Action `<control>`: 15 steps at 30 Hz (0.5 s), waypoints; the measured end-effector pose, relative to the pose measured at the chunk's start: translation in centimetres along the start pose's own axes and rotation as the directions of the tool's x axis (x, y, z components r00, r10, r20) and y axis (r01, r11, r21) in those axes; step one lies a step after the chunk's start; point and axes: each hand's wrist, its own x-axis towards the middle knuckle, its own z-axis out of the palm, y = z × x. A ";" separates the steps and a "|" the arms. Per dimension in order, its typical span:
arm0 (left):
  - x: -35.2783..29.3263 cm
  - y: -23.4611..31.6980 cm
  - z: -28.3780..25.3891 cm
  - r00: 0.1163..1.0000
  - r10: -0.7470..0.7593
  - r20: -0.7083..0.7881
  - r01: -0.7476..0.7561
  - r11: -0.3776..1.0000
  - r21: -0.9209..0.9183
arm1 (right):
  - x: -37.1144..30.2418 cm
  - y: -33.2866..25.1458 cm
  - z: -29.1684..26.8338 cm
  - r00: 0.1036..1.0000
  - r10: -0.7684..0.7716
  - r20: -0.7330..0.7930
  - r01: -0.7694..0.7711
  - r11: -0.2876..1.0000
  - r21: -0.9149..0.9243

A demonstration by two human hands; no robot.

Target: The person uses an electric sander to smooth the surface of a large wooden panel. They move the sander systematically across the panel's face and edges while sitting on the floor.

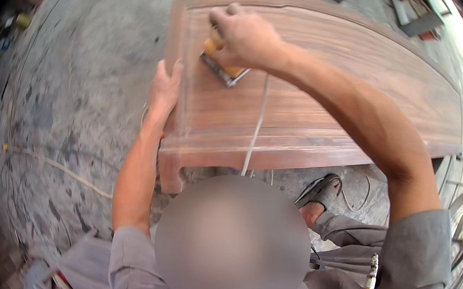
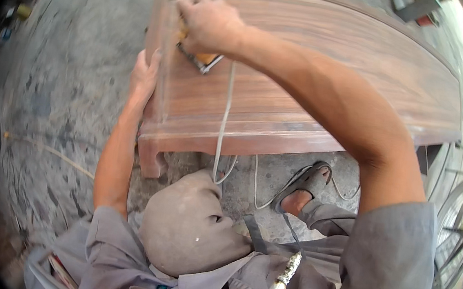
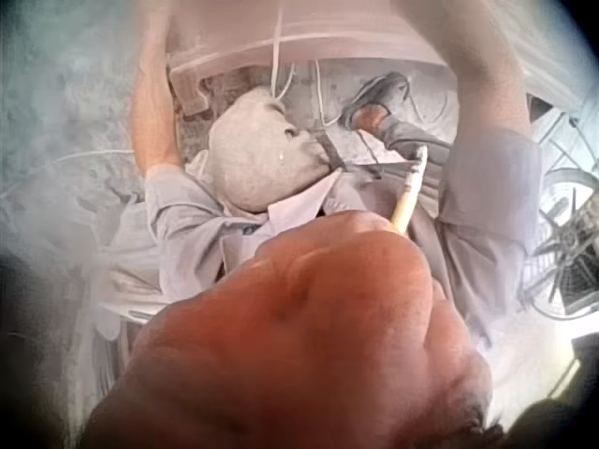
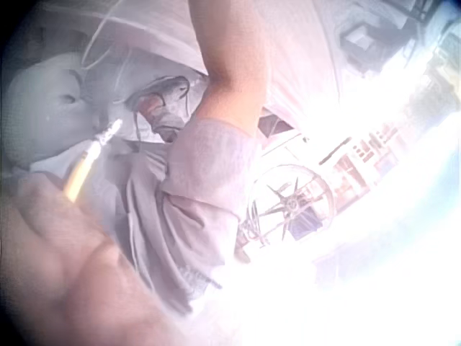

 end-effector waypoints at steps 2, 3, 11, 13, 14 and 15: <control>0.8 2.1 -2.1 0.996 -0.079 -0.027 0.083 0.983 0.165 | -0.1 -1.1 -3.3 0.981 0.138 0.139 -0.150 0.985 0.082; 1.1 3.5 -1.3 0.999 -0.053 0.003 0.052 0.985 0.165 | -1.6 0.2 -5.1 0.969 0.201 0.141 -0.211 0.976 0.060; 0.0 3.9 -0.1 0.998 -0.056 0.025 0.048 0.970 0.240 | -14.5 12.6 -11.5 0.865 0.500 -0.032 -0.500 0.856 -0.129; 0.4 3.5 0.4 0.999 -0.045 0.027 0.036 0.961 0.275 | -18.6 17.9 -11.0 0.786 0.564 -0.255 -0.602 0.791 -0.105; 0.4 3.4 0.5 0.999 -0.035 0.025 0.026 0.957 0.290 | -20.3 21.1 -11.9 0.776 0.576 -0.256 -0.619 0.774 -0.132; 0.4 3.2 0.3 0.999 -0.028 0.018 0.021 0.951 0.310 | -21.5 23.1 -12.2 0.769 0.586 -0.255 -0.631 0.760 -0.156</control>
